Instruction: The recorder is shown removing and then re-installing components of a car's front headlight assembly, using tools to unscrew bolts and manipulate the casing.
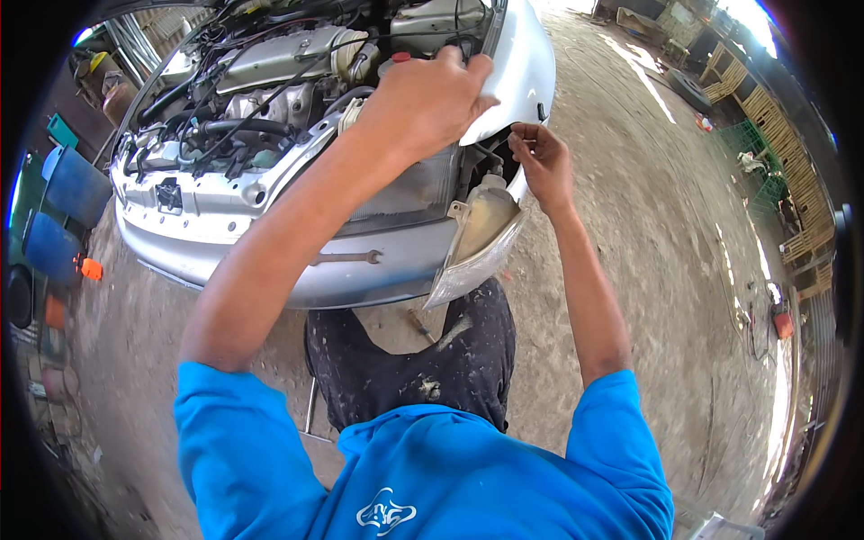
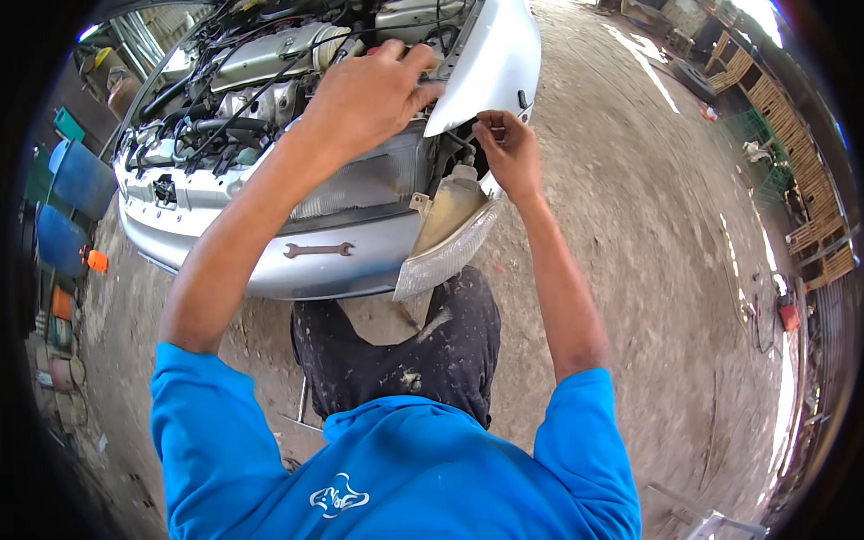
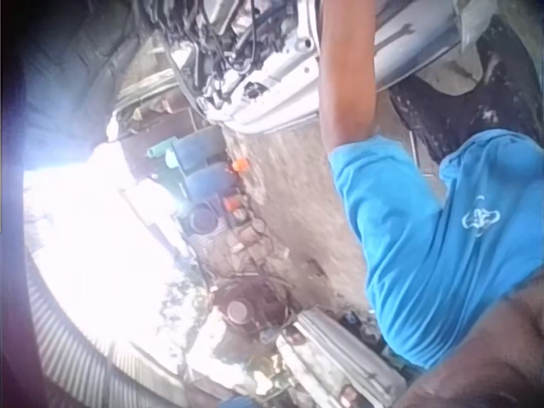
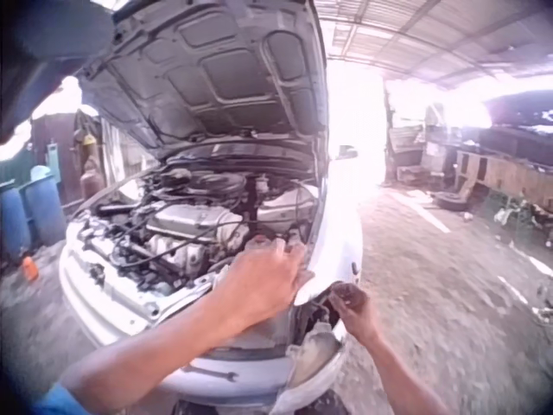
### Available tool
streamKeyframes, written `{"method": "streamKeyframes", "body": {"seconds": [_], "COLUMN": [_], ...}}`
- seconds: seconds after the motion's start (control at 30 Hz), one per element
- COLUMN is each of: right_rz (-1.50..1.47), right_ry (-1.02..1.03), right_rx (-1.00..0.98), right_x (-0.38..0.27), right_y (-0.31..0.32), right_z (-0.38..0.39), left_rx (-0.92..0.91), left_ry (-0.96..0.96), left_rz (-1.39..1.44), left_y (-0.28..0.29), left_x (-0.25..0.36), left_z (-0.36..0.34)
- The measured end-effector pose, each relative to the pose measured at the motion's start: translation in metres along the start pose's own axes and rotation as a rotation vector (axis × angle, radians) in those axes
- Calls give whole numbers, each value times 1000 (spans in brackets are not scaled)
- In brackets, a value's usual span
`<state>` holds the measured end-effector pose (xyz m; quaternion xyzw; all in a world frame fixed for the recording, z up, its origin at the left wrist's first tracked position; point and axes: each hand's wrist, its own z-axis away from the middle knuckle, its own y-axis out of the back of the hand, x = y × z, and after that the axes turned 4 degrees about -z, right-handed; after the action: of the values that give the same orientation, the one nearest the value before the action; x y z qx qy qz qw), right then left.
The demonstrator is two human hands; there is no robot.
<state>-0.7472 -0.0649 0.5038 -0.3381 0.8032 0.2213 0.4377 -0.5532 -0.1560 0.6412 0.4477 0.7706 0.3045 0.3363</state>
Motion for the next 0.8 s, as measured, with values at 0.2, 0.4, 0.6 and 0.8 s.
{"method": "streamKeyframes", "body": {"seconds": [0.2,0.4,0.6,0.8], "right_rz": [-68,-89,17,101], "right_ry": [-257,-251,-83,-3], "right_rx": [27,1,-10,37], "right_x": [50,86,92,93], "right_y": [11,15,0,-3], "right_z": [5,10,2,-1], "left_rx": [192,9,179,-108], "left_ry": [-271,-53,-303,100], "left_rz": [71,-9,126,26], "left_y": [-9,1,7,10], "left_x": [-17,-3,-13,4], "left_z": [6,5,2,2]}}
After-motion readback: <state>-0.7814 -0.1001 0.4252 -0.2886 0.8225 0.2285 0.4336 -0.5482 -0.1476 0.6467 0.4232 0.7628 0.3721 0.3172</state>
